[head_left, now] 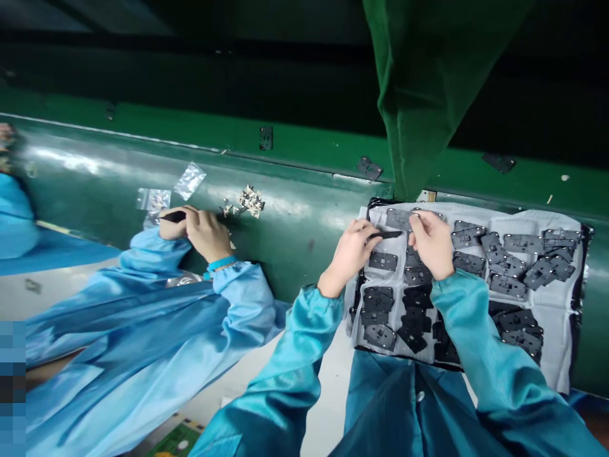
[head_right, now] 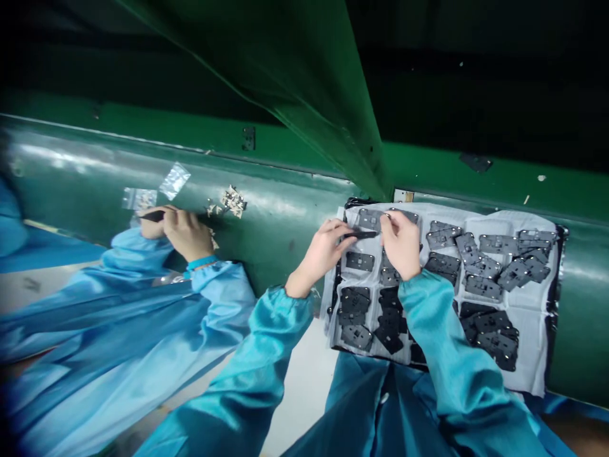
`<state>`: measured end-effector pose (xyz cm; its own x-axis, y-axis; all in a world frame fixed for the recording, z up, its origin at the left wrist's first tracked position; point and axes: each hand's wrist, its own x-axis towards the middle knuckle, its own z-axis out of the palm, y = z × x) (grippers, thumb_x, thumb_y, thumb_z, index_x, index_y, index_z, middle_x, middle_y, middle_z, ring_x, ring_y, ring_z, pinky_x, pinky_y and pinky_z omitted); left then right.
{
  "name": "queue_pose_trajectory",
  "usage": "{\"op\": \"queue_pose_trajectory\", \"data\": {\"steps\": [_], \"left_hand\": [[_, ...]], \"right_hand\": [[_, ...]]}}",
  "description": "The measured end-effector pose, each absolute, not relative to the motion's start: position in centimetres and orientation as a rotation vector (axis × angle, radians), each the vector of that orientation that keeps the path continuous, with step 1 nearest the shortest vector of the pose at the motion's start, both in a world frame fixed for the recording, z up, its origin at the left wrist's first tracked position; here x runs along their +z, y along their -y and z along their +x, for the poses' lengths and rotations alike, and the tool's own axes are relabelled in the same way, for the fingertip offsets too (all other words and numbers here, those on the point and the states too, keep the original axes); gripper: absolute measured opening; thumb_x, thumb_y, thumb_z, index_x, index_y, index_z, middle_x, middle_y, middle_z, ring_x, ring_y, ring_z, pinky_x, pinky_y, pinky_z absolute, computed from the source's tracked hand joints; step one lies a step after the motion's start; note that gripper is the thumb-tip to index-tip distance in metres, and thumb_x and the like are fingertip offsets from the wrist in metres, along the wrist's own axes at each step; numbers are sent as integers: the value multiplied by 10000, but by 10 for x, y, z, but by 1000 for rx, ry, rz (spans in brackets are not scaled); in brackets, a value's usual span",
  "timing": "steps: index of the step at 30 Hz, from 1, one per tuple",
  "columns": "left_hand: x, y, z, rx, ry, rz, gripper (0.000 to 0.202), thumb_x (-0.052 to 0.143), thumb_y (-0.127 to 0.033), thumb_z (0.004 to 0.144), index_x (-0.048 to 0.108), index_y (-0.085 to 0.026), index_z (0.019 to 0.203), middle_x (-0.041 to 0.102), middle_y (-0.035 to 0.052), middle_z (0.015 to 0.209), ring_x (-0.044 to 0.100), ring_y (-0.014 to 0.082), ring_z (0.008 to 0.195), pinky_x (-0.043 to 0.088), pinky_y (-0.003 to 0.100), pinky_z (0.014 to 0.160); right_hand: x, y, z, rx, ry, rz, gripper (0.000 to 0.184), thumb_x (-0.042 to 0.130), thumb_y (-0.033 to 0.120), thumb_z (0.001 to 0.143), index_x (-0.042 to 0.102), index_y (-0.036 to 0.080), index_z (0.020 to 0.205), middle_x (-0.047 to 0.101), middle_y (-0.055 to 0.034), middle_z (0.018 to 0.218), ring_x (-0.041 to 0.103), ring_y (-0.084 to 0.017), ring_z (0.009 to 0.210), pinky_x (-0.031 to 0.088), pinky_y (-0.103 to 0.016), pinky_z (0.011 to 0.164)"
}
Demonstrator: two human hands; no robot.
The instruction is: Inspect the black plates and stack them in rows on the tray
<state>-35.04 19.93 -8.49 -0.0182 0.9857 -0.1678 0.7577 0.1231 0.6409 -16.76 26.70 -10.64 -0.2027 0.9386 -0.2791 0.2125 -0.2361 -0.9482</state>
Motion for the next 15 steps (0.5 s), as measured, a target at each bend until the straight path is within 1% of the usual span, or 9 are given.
{"op": "queue_pose_trajectory", "data": {"steps": [1, 3, 5, 6, 8, 10, 11, 13, 15], "left_hand": [[-79, -194, -353, 597, -1819, 1581, 127, 582, -263, 908, 679, -180, 912, 676, 76, 974, 624, 229, 975, 511, 369, 895], [-68, -182, -357, 773, -1774, 1284, 179, 573, -318, 919, 665, -167, 946, 700, 58, 851, 651, 181, 803, 534, 310, 767], [-62, -175, -355, 946, -1687, 969, 225, 582, -350, 913, 637, -151, 1001, 679, 22, 685, 625, 134, 603, 519, 256, 607], [-61, -173, -352, 1028, -1637, 840, 253, 604, -357, 897, 620, -146, 1037, 661, 2, 627, 609, 122, 539, 509, 242, 557], [-61, -173, -340, 1160, -1560, 662, 335, 661, -351, 852, 586, -147, 1107, 655, -19, 598, 617, 120, 499, 517, 235, 525], [-63, -176, -326, 1232, -1531, 559, 378, 690, -349, 818, 583, -155, 1124, 646, -33, 584, 634, 127, 490, 534, 239, 519], [-64, -177, -320, 1250, -1528, 526, 368, 694, -353, 810, 598, -157, 1107, 632, -42, 569, 634, 128, 480, 536, 238, 511], [-65, -180, -309, 1273, -1542, 476, 324, 691, -365, 805, 642, -159, 1050, 591, -56, 536, 605, 113, 436, 508, 217, 468], [-67, -182, -301, 1303, -1564, 412, 284, 689, -369, 796, 682, -160, 987, 563, -60, 534, 542, 80, 382, 440, 185, 403]], "right_hand": [[-108, -272, -174, 1451, 1483, -1423, 280, 556, 434, 907, 664, 176, 919, 578, 24, 596, 510, -106, 463, 451, -248, 510], [-107, -276, -182, 1280, 1630, -1438, 243, 580, 393, 892, 674, 172, 930, 647, -28, 777, 525, -112, 539, 495, -290, 621], [-102, -270, -184, 1122, 1665, -1463, 248, 587, 377, 889, 673, 180, 1013, 650, -67, 974, 530, -115, 605, 505, -317, 709], [-97, -264, -184, 1128, 1649, -1458, 264, 576, 385, 899, 667, 190, 1051, 642, -70, 1014, 534, -117, 626, 505, -314, 716], [-88, -248, -182, 1353, 1560, -1401, 281, 542, 421, 921, 657, 207, 1061, 647, -47, 966, 548, -118, 628, 499, -281, 642], [-82, -234, -181, 1648, 1406, -1326, 284, 546, 459, 913, 651, 210, 998, 639, -8, 807, 555, -119, 583, 468, -248, 537], [-80, -228, -181, 1732, 1318, -1318, 282, 554, 469, 906, 645, 210, 966, 619, 10, 731, 550, -118, 551, 450, -239, 502], [-80, -223, -182, 1742, 1190, -1363, 270, 567, 465, 896, 647, 212, 945, 575, 32, 649, 520, -109, 493, 429, -236, 467], [-81, -223, -183, 1654, 1141, -1411, 250, 575, 440, 892, 664, 217, 963, 559, 37, 644, 491, -98, 468, 422, -235, 458]]}}
